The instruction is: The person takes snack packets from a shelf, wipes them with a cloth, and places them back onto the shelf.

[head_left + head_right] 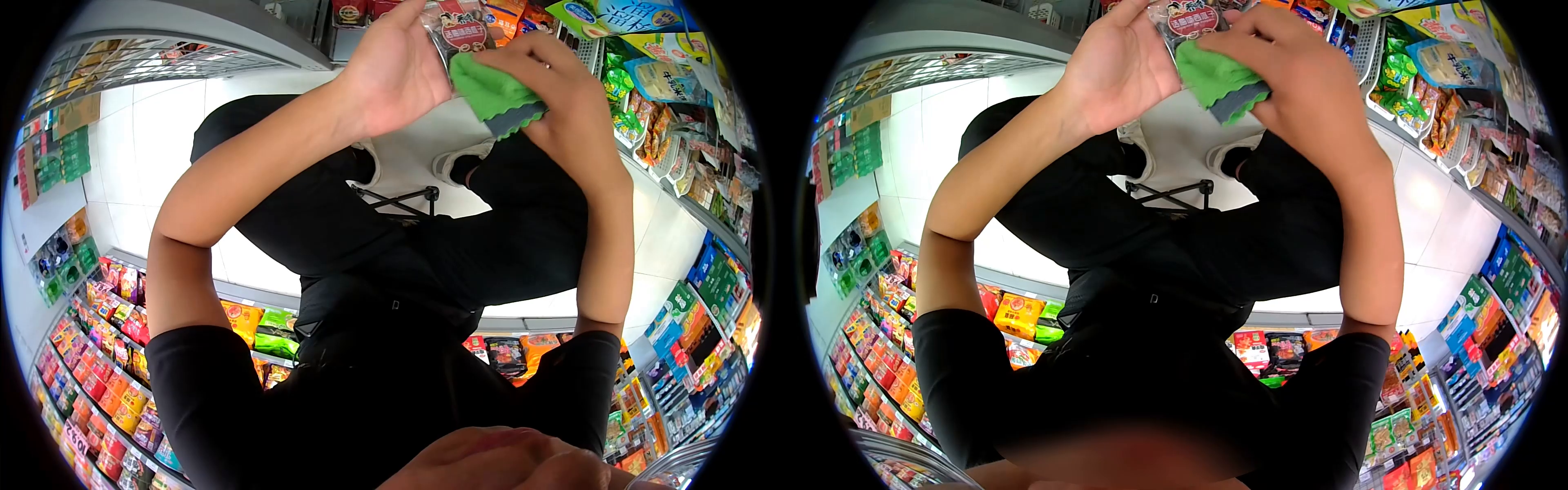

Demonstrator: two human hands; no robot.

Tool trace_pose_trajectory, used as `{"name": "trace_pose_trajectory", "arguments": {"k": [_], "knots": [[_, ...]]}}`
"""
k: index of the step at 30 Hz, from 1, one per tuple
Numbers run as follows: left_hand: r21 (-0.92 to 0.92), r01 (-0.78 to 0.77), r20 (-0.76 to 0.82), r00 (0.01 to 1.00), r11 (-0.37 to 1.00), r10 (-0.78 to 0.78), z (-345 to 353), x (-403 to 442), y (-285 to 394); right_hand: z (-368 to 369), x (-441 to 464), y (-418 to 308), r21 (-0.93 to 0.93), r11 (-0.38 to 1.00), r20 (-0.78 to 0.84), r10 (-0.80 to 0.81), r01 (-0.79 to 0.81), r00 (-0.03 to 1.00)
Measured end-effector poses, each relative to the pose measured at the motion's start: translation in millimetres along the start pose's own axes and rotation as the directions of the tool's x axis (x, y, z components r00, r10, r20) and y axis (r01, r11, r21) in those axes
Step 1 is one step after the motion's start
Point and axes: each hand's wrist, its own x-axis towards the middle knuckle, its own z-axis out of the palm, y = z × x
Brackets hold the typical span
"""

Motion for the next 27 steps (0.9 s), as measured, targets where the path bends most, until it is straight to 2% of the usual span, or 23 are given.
{"name": "trace_pose_trajectory", "arguments": {"k": [2, 7, 11, 14, 17, 20, 27], "knots": [[0.008, 0.003, -0.031, 1.000, 1.000, -0.003, -0.7, -0.4, 0.5, 7.9, -5.8, 1.5, -0.008, 1.000, 0.041, -0.023, 0.023, 0.999], [0.000, -0.022, -0.077, 0.997, 1.000, 0.022, -0.7, 1.8, 0.5, -4.3, 3.5, -4.5, 0.040, 0.999, 0.014, -0.037, 0.036, 0.999], [0.006, -0.026, -0.041, 0.999, 1.000, 0.026, -2.7, 1.1, 1.8, -5.2, 1.4, -2.3, 0.026, 0.999, -0.008, -0.041, 0.041, 0.999], [0.005, -0.020, -0.032, 0.999, 1.000, 0.021, -8.7, 2.8, 0.8, 4.9, -7.1, 1.6, 0.005, 0.999, 0.066, -0.048, 0.047, 0.997], [-0.006, 0.001, -0.027, 1.000, 1.000, -0.001, -11.3, 2.5, -0.1, -6.0, 1.4, -6.8, 0.067, 0.997, 0.081, -0.049, 0.044, 0.996], [0.005, -0.009, -0.051, 0.999, 1.000, 0.009, -2.9, 2.1, 2.2, -11.1, 0.8, 0.1, 0.043, 0.999, 0.016, -0.029, 0.028, 0.999], [-0.011, -0.012, -0.015, 1.000, 1.000, 0.012, -4.3, -0.6, 1.2, 1.2, -9.5, 0.2, 0.073, 0.997, 0.110, -0.023, 0.016, 0.994]]}}
